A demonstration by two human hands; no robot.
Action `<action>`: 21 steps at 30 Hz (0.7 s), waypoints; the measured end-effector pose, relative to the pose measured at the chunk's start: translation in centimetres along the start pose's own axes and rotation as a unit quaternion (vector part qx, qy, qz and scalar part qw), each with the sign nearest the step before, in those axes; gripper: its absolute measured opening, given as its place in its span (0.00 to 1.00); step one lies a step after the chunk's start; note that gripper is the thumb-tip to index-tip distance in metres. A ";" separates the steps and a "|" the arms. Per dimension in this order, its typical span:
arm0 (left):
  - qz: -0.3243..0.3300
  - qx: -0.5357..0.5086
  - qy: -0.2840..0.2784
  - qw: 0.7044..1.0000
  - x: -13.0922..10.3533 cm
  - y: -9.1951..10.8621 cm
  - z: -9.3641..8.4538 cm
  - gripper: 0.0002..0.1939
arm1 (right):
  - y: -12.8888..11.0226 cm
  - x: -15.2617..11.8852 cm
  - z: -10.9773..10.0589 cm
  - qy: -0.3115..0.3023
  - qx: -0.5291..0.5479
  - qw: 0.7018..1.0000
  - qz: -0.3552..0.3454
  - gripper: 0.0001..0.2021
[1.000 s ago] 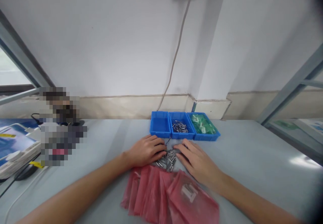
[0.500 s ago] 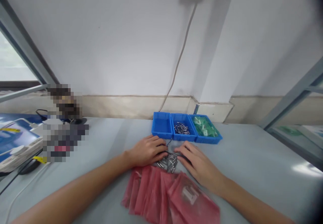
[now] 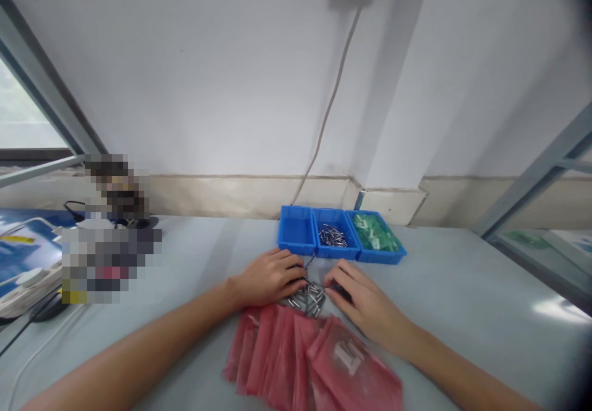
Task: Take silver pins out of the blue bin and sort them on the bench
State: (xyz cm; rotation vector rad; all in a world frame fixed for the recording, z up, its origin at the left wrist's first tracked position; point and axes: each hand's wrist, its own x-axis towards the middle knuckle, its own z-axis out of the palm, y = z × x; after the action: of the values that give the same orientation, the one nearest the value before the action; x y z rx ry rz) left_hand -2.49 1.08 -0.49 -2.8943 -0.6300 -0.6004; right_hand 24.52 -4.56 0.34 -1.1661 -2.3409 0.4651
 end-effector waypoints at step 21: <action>0.000 -0.001 -0.003 1.000 0.0 0.0 0.0 0.15 | 1.0 -0.4 0.2 0.060 0.094 0.992 0.051 0.15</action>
State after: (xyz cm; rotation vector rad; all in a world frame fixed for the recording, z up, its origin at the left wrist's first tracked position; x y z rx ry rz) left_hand -2.49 1.03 -0.53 -2.8980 -0.6304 -0.5929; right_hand 25.29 -4.25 -0.41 -1.1918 -2.0930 0.6186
